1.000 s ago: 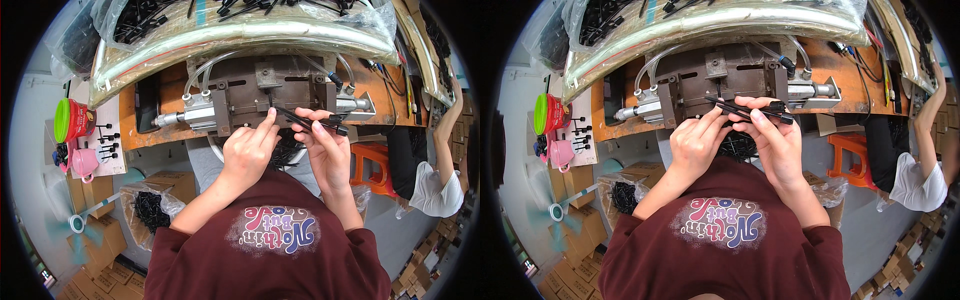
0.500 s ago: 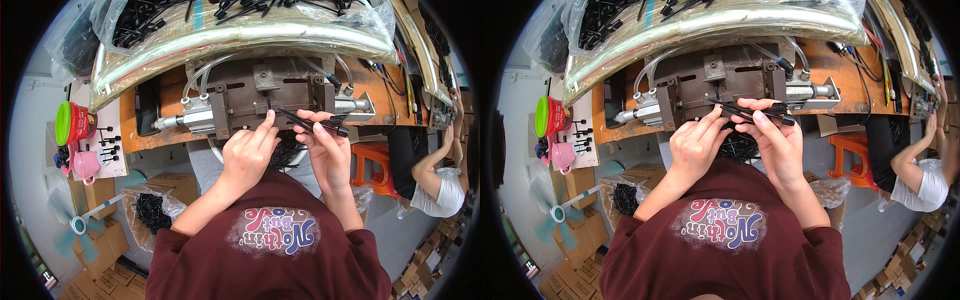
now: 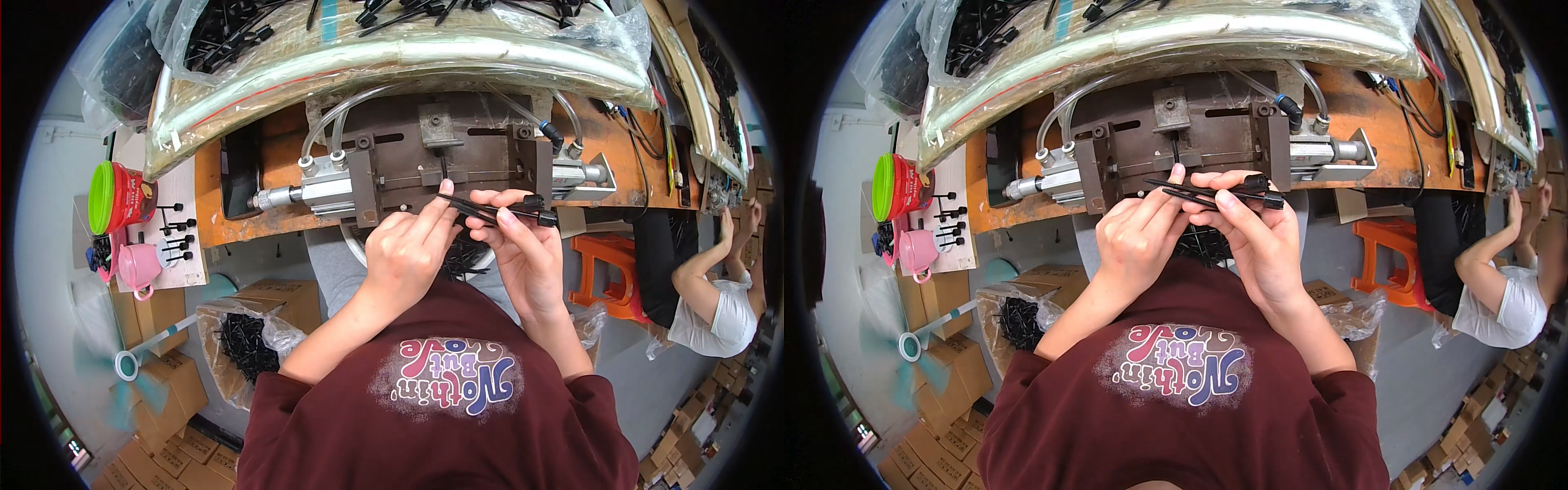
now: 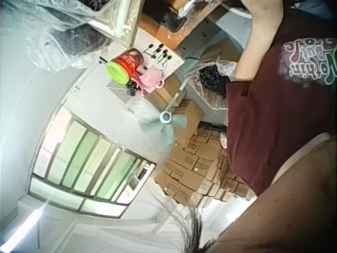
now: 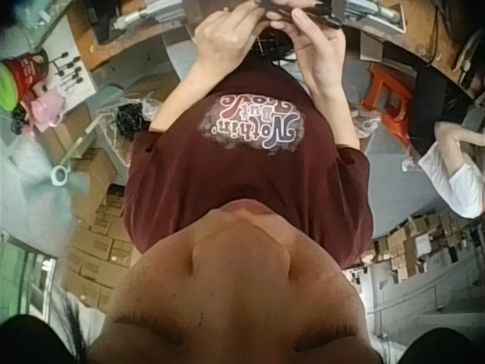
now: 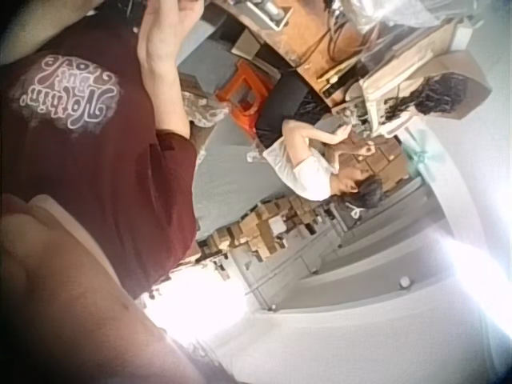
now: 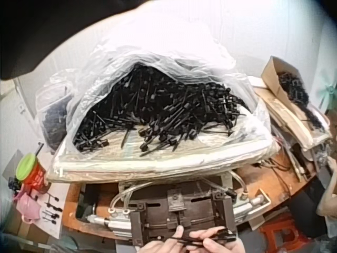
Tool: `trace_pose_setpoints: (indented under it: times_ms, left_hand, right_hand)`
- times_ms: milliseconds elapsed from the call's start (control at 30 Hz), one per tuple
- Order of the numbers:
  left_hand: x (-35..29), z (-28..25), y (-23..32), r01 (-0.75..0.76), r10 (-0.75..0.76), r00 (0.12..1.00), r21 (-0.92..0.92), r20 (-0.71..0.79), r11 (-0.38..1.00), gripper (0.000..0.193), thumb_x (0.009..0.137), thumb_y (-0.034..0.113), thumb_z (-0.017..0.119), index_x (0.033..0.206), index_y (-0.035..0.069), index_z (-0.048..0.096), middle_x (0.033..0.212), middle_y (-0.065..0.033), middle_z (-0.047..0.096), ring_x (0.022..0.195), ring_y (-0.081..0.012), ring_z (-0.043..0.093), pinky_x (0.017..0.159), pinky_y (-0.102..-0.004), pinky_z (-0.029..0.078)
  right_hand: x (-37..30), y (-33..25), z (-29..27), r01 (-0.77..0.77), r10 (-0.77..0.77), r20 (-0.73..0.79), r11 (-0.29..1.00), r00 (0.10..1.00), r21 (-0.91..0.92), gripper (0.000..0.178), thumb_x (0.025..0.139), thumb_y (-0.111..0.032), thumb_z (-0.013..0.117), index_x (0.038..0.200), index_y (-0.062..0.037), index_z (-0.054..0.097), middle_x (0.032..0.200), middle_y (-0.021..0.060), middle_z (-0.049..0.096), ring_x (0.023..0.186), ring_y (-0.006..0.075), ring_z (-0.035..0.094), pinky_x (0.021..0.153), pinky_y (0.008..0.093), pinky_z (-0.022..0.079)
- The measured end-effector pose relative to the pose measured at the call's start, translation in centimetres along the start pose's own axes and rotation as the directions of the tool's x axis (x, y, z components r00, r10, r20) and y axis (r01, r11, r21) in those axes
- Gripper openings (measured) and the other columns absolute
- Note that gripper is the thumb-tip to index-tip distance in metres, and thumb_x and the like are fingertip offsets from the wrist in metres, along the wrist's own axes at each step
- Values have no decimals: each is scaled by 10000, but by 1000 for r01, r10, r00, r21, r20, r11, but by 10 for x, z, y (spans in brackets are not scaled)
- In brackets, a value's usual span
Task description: Manual assembly of small black plastic electronic or industrial components using a specialized fixture.
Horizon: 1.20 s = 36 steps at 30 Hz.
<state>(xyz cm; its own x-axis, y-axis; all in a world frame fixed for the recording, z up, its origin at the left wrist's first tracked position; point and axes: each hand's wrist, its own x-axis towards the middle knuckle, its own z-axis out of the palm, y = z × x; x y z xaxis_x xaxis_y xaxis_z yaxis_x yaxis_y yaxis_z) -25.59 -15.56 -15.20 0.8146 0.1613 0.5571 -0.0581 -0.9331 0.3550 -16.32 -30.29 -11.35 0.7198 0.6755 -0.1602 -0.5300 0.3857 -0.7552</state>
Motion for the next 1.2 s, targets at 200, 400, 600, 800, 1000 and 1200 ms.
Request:
trace_pose_setpoints:
  times_ms: [200,400,600,800,1000,1200]
  left_hand:
    - [1,-1,0,-12,12,1000,9,-4,1000,266,737,126,760,967,-3,725,1242,-142,677,627,-164,646,626,-291,505]
    - [0,-1,0,2,-2,1000,-1,6,1000,258,726,113,761,954,-1,720,1234,-133,682,618,-161,642,609,-278,496]
    - [3,-4,5,50,-51,999,30,13,998,290,679,83,800,948,10,724,1216,-78,703,661,-177,674,622,-280,525]
    - [2,-4,5,46,-47,999,35,25,998,264,674,73,793,924,23,725,1221,-86,702,680,-176,685,631,-279,531]
    - [0,1,1,-3,3,1000,3,-15,1000,180,728,89,730,892,16,715,1243,-124,683,605,-151,645,611,-268,502]
    - [0,0,2,6,-6,1000,1,-14,1000,173,730,90,731,885,14,715,1244,-124,682,609,-150,645,614,-273,505]
  right_hand:
    - [1,0,1,13,-13,12,1000,1000,4,169,992,-34,547,1141,27,596,1223,211,637,1033,272,693,894,356,591]
    - [-1,0,0,2,-2,5,1000,1000,3,168,991,-32,545,1140,25,598,1223,210,637,1034,274,693,893,353,590]
    - [-3,0,-2,5,-5,20,1000,1000,16,174,991,-34,547,1146,23,600,1214,208,643,1035,274,693,895,351,589]
    - [-6,5,-3,-20,20,15,1000,1000,19,182,992,-41,551,1151,27,608,1200,197,651,1016,257,694,895,347,584]
    - [-7,7,-1,-63,63,11,998,998,10,182,993,-47,556,1143,36,618,1167,175,661,992,239,694,886,340,581]
    - [-7,7,-2,-47,47,9,999,999,17,175,994,-44,554,1139,34,614,1172,176,658,990,242,696,882,343,584]
